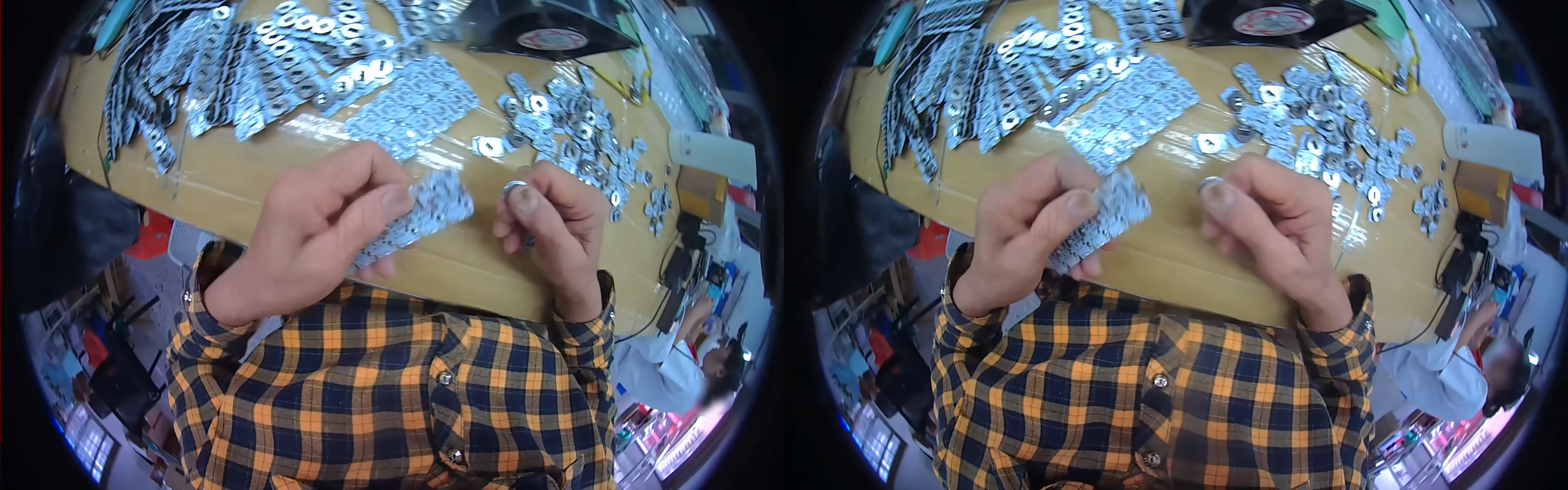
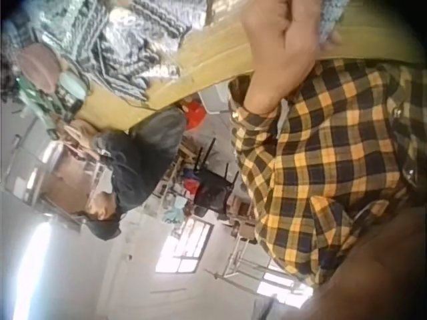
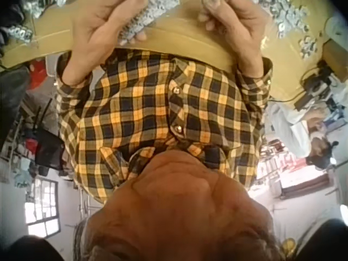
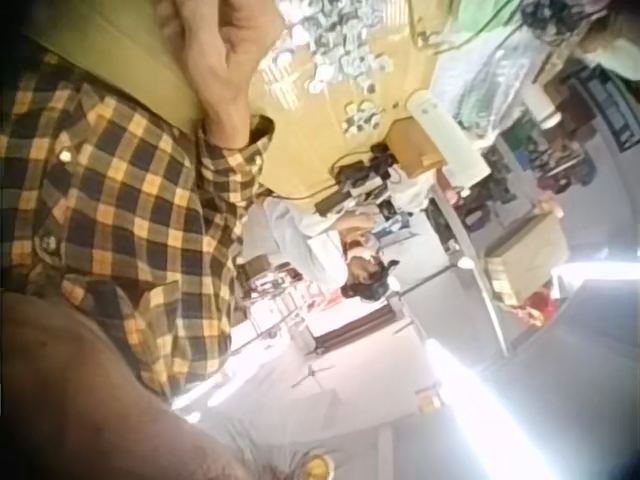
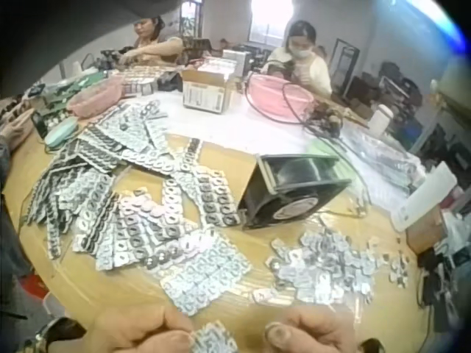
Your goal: Assemble or separate small metal components on a workbench.
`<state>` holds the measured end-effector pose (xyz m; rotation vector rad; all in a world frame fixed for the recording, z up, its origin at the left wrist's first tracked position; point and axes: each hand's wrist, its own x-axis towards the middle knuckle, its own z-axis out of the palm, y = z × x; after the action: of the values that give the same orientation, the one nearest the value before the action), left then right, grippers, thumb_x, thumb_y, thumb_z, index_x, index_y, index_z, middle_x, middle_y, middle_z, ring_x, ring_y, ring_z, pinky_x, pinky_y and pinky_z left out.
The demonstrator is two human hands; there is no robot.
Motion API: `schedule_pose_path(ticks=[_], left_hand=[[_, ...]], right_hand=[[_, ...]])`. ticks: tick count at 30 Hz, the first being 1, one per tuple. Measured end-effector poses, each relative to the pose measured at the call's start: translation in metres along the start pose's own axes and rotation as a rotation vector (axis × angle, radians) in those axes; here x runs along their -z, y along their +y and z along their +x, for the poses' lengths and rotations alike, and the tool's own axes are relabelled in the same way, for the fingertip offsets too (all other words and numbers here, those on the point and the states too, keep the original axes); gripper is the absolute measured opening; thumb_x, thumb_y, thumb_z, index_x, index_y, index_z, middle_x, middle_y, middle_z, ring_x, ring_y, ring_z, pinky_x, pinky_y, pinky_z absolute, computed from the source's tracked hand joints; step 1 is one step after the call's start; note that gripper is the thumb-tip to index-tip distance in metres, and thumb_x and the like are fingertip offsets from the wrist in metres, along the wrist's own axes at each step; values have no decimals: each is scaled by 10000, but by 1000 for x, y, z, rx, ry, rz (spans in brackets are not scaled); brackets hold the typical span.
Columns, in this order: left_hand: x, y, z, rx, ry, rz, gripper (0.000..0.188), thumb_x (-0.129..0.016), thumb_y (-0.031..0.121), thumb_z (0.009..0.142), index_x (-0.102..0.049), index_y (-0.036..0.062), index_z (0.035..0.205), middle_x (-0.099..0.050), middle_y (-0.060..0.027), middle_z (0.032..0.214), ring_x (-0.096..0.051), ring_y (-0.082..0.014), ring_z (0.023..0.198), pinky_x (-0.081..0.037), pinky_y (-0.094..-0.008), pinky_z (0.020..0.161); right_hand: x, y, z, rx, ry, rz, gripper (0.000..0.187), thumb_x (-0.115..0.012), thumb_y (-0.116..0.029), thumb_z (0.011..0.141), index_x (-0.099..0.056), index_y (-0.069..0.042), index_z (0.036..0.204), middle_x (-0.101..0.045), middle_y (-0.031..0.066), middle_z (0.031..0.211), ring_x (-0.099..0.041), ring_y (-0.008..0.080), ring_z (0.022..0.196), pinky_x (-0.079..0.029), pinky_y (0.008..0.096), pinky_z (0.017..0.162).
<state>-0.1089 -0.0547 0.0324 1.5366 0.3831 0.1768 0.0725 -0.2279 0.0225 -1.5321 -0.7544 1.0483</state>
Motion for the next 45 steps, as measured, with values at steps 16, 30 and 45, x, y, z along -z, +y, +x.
schedule_pose_path(ticks=[16, 30, 45], left_hand=[[-46, -23, 36, 11, 307, -954, 251, -585, 28, 928, -528, -5, 1170, -644, -132, 1118, -634, -187, 1004, -528, -366, 882], [-53, -28, 30, -13, 351, -939, 263, -581, 7, 926, -507, -15, 1177, -643, -126, 1093, -649, -210, 975, -562, -397, 856], [-60, -22, 30, -26, 370, -787, 364, -634, 27, 900, -494, -6, 1235, -638, -112, 1122, -639, -207, 1010, -544, -359, 857]], right_hand=[[1, 10, -2, 207, 102, -80, 179, -604, -82, 930, -618, 14, 780, -594, 3, 632, -507, 32, 529, -361, 199, 470], [5, 7, 0, 422, 155, -287, 173, -581, -94, 938, -628, 45, 846, -624, 75, 695, -575, 119, 529, -419, 242, 479], [7, 3, 2, 530, 98, -457, 172, -592, -104, 923, -627, 42, 838, -600, 81, 666, -564, 154, 508, -402, 267, 461]])
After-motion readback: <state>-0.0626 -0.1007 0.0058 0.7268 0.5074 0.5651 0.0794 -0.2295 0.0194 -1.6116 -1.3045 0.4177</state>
